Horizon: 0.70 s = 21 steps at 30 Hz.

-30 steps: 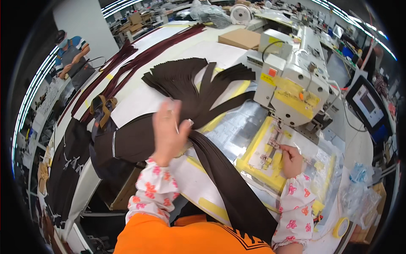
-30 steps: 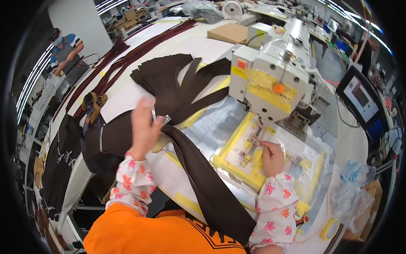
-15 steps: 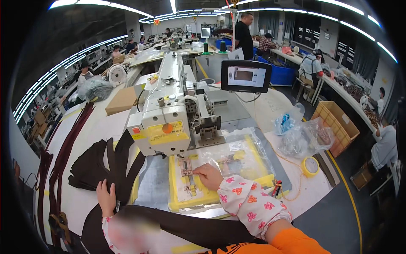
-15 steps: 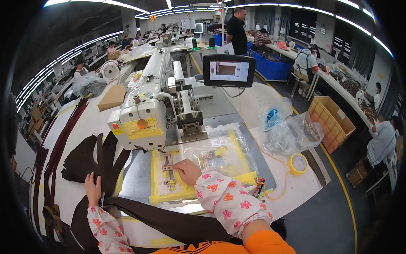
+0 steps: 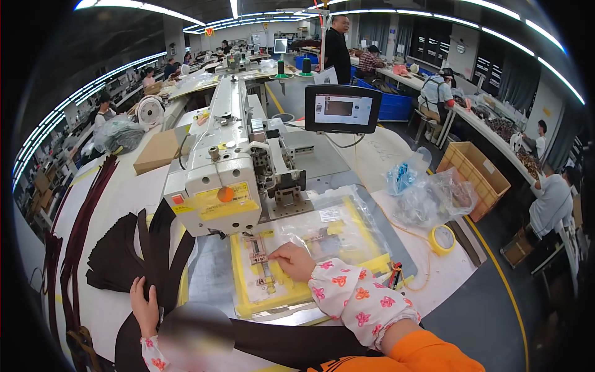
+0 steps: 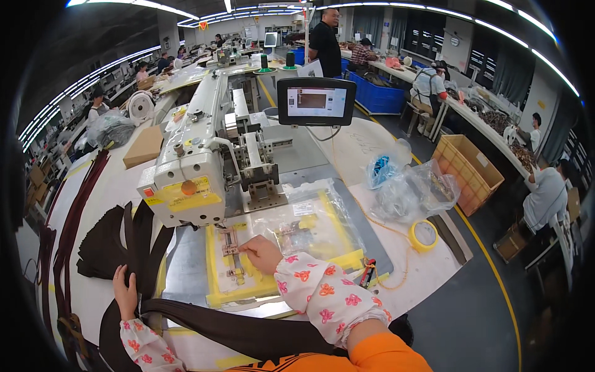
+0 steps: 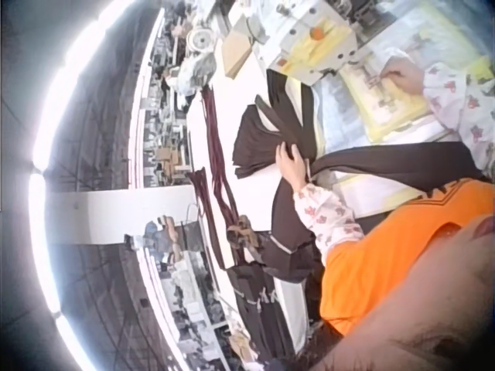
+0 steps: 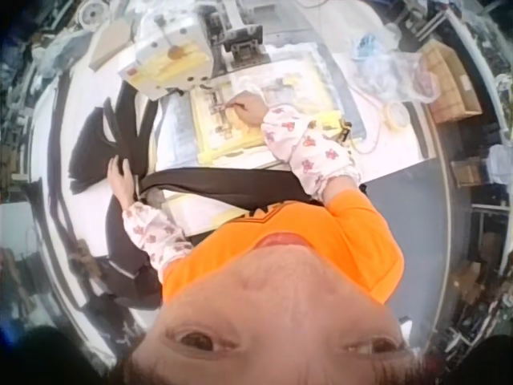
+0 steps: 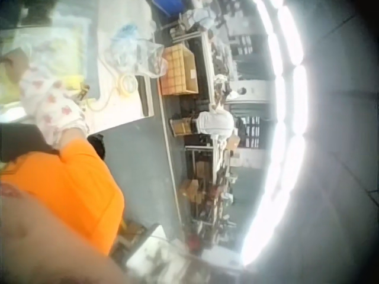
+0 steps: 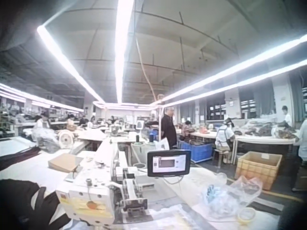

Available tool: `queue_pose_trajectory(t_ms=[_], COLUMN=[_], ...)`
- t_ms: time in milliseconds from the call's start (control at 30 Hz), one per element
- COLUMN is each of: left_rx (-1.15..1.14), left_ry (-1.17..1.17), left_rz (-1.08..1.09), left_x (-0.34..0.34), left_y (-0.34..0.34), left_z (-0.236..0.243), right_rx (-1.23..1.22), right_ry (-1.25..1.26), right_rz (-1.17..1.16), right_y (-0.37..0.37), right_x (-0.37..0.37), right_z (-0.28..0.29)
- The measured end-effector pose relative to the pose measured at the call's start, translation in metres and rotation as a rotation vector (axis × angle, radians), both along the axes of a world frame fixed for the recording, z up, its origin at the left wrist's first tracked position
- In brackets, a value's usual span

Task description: Operator uses an industrial sewing machine to stitch leather or heavy fabric strips.

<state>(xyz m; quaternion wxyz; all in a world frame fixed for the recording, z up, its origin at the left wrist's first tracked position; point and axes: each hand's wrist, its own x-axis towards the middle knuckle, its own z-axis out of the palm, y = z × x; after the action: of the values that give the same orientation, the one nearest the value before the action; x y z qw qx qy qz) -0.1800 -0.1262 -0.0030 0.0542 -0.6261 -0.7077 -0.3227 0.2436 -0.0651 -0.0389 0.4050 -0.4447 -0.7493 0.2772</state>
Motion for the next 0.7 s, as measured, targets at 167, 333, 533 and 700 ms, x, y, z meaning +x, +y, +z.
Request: queue_pose_trajectory(t_ms=[167, 333, 533, 700], left_rx=[0.005, -0.024, -0.026, -0.024], left_ry=[0.002, -0.027, -0.046, -0.025], left_rz=[-0.009, -0.015, -0.031, -0.032], left_x=[0.0008, 0.0024, -0.0013, -0.0037], left_y=[0.0027, 0.0030, 0.0014, 0.0016], left_z=[-0.0009, 0.0006, 0.0003, -0.0016], right_rx=[0.059, 0.054, 0.104, 0.080], right_ry=[0.005, -0.002, -0.007, -0.008], right_rz=[0.017, 0.008, 0.013, 0.010], right_y=[0.0049, 0.0017, 0.0046, 0.0040], right_x=[0.0020, 0.0016, -0.0004, -0.0009], right_z=[-0.0088, -0.0029, -0.0106, -0.0091])
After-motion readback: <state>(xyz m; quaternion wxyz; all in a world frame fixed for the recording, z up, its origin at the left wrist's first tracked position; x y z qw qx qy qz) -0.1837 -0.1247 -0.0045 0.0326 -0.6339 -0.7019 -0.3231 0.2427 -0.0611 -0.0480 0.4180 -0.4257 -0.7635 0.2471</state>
